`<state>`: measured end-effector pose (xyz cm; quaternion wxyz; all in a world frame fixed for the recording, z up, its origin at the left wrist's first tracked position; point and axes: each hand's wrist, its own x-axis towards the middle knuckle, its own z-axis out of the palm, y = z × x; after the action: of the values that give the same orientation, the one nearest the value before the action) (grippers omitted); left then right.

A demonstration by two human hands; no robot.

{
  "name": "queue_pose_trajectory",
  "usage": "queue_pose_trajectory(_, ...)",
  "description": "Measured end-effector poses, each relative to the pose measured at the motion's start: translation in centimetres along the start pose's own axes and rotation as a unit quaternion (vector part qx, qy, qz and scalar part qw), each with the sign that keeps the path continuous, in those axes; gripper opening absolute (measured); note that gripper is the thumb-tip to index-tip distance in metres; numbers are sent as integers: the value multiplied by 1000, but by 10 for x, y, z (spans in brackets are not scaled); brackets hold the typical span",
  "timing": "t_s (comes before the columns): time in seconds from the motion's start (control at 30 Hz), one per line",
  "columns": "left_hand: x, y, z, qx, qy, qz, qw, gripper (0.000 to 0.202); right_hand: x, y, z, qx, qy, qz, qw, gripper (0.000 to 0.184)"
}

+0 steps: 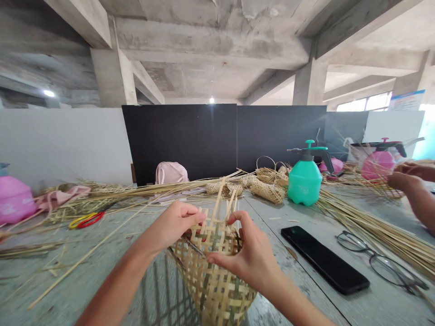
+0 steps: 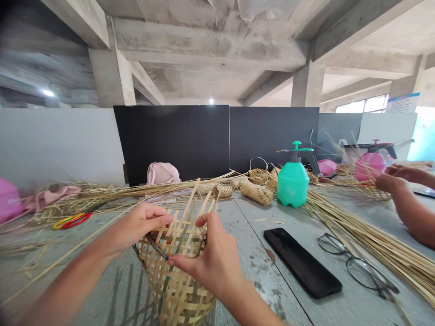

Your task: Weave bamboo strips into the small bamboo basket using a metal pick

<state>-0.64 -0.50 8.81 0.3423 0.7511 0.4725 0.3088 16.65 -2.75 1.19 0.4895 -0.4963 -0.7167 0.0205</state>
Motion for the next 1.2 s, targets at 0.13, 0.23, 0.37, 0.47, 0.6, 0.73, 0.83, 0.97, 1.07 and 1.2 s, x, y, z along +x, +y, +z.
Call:
queue_pose_trajectory(0.13, 2, 0, -6, 73, 52, 72, 993, 30, 2, 10, -4, 31, 38, -9, 999, 42)
queue_pose_trajectory(0.23, 8, -6, -14, 78, 87, 114, 987, 25, 5, 20, -1, 57, 60, 28, 996, 32)
queue_pose_trajectory(0.37, 19, -23, -20, 60, 58, 125, 989, 25, 7, 26, 8, 33, 44, -10, 998, 36)
queue_pose_trajectory(0.47, 24, -35, -23, 28, 33, 114, 993, 27, 6, 26, 13, -6, 41, 7, 999, 38)
queue_pose_trajectory(0.6, 24, -41, -28, 18, 0, 118, 993, 27, 3, 26, 16, -6, 32, 11, 999, 33)
queue_pose_trajectory(0.73, 21, -40, -30, 20, -14, 119, 993, 28, 3, 27, 15, 27, 28, 21, 999, 27)
queue_pose_trajectory(0.83, 22, -39, -26, 26, 0, 115, 993, 30, 9, 31, 6, 34, 40, 27, 998, 20)
queue_pose_trajectory(0.97, 25, -35, -15, 83, 11, 127, 988, 31, 21, 39, -17, 86, 95, 43, 991, 13)
queue_pose_trajectory(1.07, 25, -28, -5, 138, 19, 152, 979, 30, 24, 34, -39, 140, 73, 15, 987, 18)
queue_pose_trajectory(1.2, 20, -20, 5, 173, 19, 179, 968, 32, 18, 11, -69, 238, 28, -52, 970, 22)
